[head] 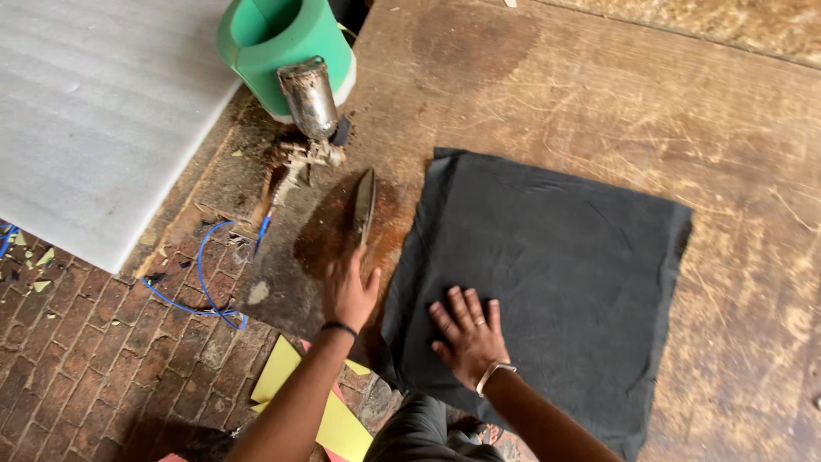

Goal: The person applies adhesive to yellow foam sheets using a spray gun, then places black fabric over the foam and trims the excess with shears. The finished covered pieces are stacked on a nearby surface.

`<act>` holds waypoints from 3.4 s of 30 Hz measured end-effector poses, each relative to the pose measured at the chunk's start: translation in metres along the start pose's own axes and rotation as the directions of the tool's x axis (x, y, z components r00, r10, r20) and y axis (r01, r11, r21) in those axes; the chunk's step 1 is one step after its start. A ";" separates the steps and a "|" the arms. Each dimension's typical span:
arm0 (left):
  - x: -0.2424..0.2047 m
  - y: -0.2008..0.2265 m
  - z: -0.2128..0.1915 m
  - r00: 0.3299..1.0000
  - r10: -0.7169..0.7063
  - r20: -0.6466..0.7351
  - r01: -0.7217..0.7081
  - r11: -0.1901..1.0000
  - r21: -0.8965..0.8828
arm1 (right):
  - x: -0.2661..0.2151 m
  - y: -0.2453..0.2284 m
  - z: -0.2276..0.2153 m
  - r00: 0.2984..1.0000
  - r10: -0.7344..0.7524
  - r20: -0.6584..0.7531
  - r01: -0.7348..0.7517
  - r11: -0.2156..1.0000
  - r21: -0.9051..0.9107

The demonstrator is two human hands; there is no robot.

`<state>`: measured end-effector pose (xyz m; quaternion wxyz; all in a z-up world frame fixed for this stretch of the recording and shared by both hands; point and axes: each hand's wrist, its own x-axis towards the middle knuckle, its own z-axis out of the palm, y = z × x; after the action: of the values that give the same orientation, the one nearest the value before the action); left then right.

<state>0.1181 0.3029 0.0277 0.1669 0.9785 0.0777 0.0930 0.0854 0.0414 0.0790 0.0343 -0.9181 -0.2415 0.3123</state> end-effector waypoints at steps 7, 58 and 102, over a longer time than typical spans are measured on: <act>0.103 -0.026 0.028 0.813 -0.390 0.432 0.397 0.915 0.078 | 0.020 -0.016 -0.008 0.953 -0.304 0.017 0.298 0.943 0.146; -0.315 0.393 0.104 0.963 -0.166 0.210 0.237 0.893 -0.382 | -0.258 0.491 0.220 0.816 -0.184 0.548 -0.243 0.751 0.614; -0.393 0.103 0.097 0.440 -0.687 0.579 0.804 0.588 0.086 | -0.120 0.148 0.092 0.884 -0.266 0.386 -0.058 0.755 0.653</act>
<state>-0.2304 0.1051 -0.0882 0.3033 0.8000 0.4407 -0.2717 0.0108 -0.1526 0.0400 0.3091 -0.7340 -0.1720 0.5798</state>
